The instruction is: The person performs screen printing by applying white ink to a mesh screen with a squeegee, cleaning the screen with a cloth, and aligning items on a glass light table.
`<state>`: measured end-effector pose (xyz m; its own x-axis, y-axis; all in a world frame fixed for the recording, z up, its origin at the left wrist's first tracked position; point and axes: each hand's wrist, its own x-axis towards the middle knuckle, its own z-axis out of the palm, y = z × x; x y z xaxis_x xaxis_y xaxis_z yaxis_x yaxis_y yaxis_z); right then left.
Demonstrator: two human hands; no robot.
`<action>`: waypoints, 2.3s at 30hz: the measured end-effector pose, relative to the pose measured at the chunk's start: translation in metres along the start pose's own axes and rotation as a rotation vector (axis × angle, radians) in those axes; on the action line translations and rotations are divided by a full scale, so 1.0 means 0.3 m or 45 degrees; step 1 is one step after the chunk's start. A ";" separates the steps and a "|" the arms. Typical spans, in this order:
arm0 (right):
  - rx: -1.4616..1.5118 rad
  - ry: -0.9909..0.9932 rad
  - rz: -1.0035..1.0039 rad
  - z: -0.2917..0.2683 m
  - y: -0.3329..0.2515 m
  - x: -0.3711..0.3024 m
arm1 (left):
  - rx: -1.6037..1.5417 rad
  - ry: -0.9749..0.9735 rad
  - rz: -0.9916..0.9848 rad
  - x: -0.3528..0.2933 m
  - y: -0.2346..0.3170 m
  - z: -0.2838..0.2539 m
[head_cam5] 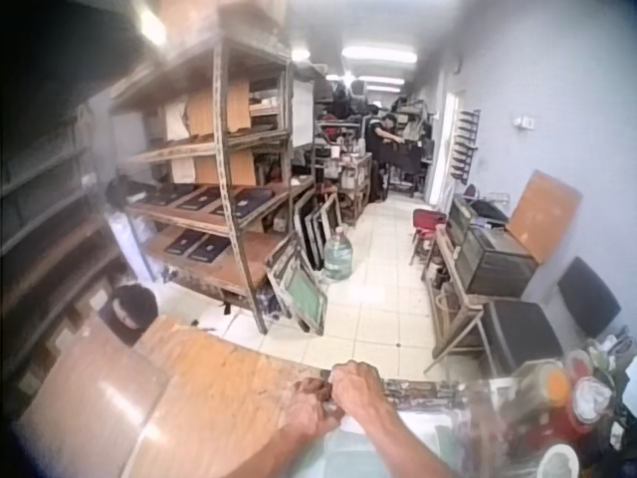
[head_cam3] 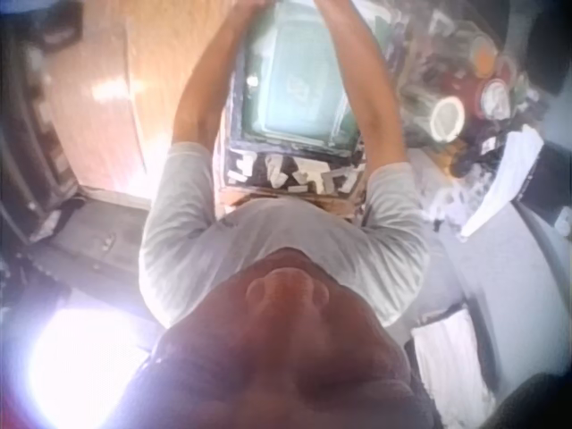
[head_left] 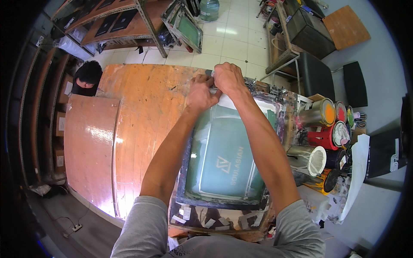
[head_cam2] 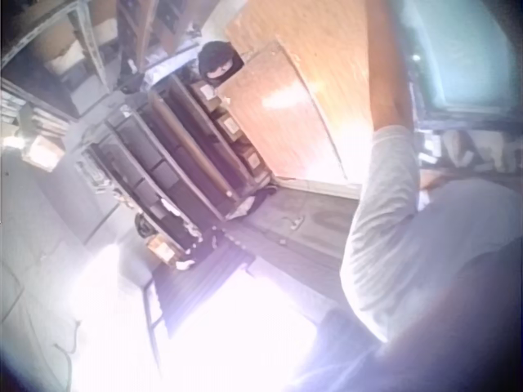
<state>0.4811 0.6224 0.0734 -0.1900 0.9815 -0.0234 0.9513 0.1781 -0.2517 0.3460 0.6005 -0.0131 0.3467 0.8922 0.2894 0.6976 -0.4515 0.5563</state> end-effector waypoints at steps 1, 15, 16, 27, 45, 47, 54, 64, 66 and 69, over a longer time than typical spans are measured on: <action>-0.030 -0.023 0.018 0.004 -0.007 0.016 | -0.018 0.024 0.026 -0.001 -0.012 0.006; 0.079 0.130 -0.010 -0.097 0.163 -0.091 | -0.098 0.065 -0.067 0.004 0.022 0.008; -0.062 0.045 -0.043 -0.129 0.215 -0.120 | -0.096 0.065 -0.085 0.003 0.021 0.009; 0.086 -0.213 0.327 -0.155 0.296 -0.173 | -0.342 0.186 -0.195 -0.011 0.062 -0.051; 0.437 0.158 0.381 -0.172 0.310 -0.276 | -0.180 0.083 -0.317 -0.969 0.381 -0.303; 0.460 0.182 0.516 -0.174 0.281 -0.250 | -0.197 0.055 -0.315 -1.027 0.410 -0.295; -0.133 -0.025 -0.160 -0.145 0.281 -0.250 | 0.013 -0.018 -0.233 -1.101 0.421 -0.243; -0.657 -0.091 -0.724 -0.111 0.360 -0.152 | 0.052 -0.085 -0.234 -1.092 0.430 -0.244; -0.522 -0.046 -0.653 -0.123 0.350 -0.162 | 0.042 -0.080 -0.228 -1.104 0.426 -0.242; -0.317 -0.007 -0.174 -0.093 0.318 -0.171 | 0.038 -0.093 -0.236 -1.103 0.433 -0.238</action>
<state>0.5884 0.5910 0.0775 -0.3210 0.9470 -0.0110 0.9471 0.3209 -0.0074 0.2771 0.2460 0.0189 0.2543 0.9588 0.1266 0.7715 -0.2801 0.5713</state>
